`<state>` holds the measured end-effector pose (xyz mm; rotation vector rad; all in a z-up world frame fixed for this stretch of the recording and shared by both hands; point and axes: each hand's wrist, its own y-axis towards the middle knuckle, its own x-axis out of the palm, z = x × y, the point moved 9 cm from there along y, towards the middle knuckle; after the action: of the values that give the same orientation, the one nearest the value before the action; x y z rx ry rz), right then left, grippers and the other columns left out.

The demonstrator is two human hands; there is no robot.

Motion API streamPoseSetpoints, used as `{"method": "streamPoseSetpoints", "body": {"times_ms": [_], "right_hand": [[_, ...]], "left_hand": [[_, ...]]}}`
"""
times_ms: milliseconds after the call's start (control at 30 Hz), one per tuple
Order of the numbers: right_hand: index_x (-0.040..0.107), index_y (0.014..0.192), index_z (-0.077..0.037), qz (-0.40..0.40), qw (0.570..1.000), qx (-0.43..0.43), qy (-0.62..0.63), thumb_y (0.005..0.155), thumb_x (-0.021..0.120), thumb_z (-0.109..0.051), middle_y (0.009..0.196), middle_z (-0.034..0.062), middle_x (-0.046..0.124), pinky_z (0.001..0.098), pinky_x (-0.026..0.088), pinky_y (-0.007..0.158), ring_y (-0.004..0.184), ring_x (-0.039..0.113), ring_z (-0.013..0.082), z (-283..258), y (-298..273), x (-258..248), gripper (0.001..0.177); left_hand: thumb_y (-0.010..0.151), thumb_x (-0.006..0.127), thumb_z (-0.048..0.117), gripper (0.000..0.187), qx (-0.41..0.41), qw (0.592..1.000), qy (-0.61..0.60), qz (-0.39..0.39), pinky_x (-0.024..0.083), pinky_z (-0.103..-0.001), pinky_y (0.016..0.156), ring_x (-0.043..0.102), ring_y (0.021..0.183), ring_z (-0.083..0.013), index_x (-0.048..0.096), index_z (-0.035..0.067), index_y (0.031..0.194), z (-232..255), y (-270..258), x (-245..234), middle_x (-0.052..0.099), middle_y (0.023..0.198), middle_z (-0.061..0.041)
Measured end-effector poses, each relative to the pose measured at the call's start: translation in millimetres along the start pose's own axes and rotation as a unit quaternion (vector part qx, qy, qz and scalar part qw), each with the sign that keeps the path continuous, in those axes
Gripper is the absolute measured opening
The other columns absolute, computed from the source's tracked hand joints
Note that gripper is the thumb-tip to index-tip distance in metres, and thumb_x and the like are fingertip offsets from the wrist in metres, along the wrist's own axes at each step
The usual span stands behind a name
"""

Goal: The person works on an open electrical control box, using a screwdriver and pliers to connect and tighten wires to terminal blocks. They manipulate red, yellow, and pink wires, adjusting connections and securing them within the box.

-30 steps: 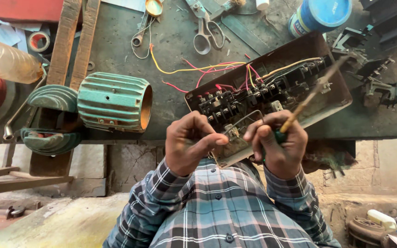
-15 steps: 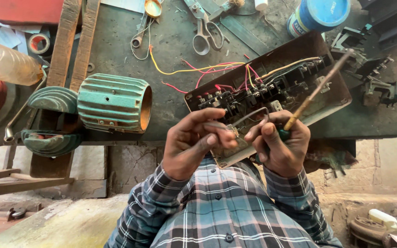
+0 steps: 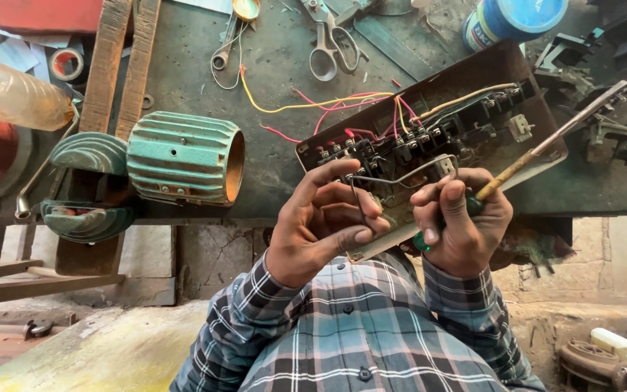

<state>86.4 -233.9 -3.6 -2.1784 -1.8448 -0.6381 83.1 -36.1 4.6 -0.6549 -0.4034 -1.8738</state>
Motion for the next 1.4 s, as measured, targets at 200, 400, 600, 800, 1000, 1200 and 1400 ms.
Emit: {"method": "streamPoseSetpoints", "body": {"times_ms": [200,400,600,800,1000,1200,1400], "right_hand": [[0.059,0.111,0.003,-0.002,1.0,0.021,-0.014,0.108,0.067,-0.018,0.09,0.0261,0.068,0.0236,0.04,0.049,0.051,0.05,0.0117,7,0,2,0.023],[0.06,0.111,0.004,0.008,0.999,0.031,-0.015,0.109,0.067,-0.017,0.09,0.026,0.068,0.0232,0.041,0.049,0.049,0.05,0.0113,11,-2,2,0.022],[0.061,0.111,0.003,0.013,1.0,0.021,-0.014,0.108,0.068,-0.016,0.087,0.0256,0.069,0.0238,0.042,0.048,0.049,0.053,0.0116,12,1,2,0.021],[0.063,0.103,0.002,-0.021,0.984,0.069,-0.163,0.106,0.065,-0.017,0.084,0.0185,0.074,0.0211,0.045,0.044,0.05,0.058,0.0088,25,11,10,0.02],[0.066,0.103,0.004,-0.048,0.961,0.121,-0.244,0.104,0.067,-0.014,0.081,0.0146,0.074,0.0192,0.045,0.046,0.053,0.058,0.0065,46,23,19,0.018],[0.065,0.1,0.004,-0.044,0.968,0.198,-0.145,0.103,0.065,-0.011,0.079,0.0155,0.074,0.0197,0.042,0.042,0.047,0.057,0.0079,64,31,20,0.016],[0.066,0.099,0.003,-0.068,0.955,0.28,-0.064,0.104,0.062,-0.01,0.078,0.0174,0.073,0.0204,0.04,0.039,0.043,0.055,0.0092,85,25,25,0.014]], "left_hand": [[0.097,0.069,-0.002,0.053,-0.01,0.998,-0.008,0.06,0.062,-0.037,0.085,0.076,0.097,-0.024,0.044,0.0,0.143,-9,3,-13,0.067,0.107,-0.012],[0.101,0.069,0.001,0.051,-0.003,0.997,0.045,0.066,0.062,-0.035,0.083,0.075,0.098,-0.0245,0.044,-0.003,0.145,-11,1,-16,0.066,0.107,-0.014],[0.097,0.073,0.001,0.073,0.051,0.984,0.169,0.0,0.063,-0.036,0.103,0.073,0.116,-0.0225,0.031,0.005,0.157,6,-7,-3,0.062,0.119,-0.01],[0.093,0.079,0.006,0.034,0.194,0.845,0.495,0.05,0.062,-0.03,0.084,0.078,0.099,-0.0191,0.067,0.006,0.125,47,-21,-15,0.073,0.115,-0.011],[0.095,0.074,0.001,0.024,0.17,0.826,0.536,0.05,0.062,-0.031,0.08,0.076,0.094,-0.0227,0.071,0.005,0.118,36,-28,-22,0.072,0.111,-0.011],[0.089,0.071,-0.001,0.039,0.189,0.796,0.575,0.015,0.06,-0.034,0.078,0.068,0.095,-0.024,0.07,0.006,0.127,26,-25,-23,0.061,0.13,-0.019],[0.089,0.069,0.002,0.036,0.25,0.763,0.596,-0.034,0.062,-0.032,0.083,0.07,0.106,-0.0249,0.068,0.005,0.125,38,-45,-20,0.066,0.128,-0.015]]}}
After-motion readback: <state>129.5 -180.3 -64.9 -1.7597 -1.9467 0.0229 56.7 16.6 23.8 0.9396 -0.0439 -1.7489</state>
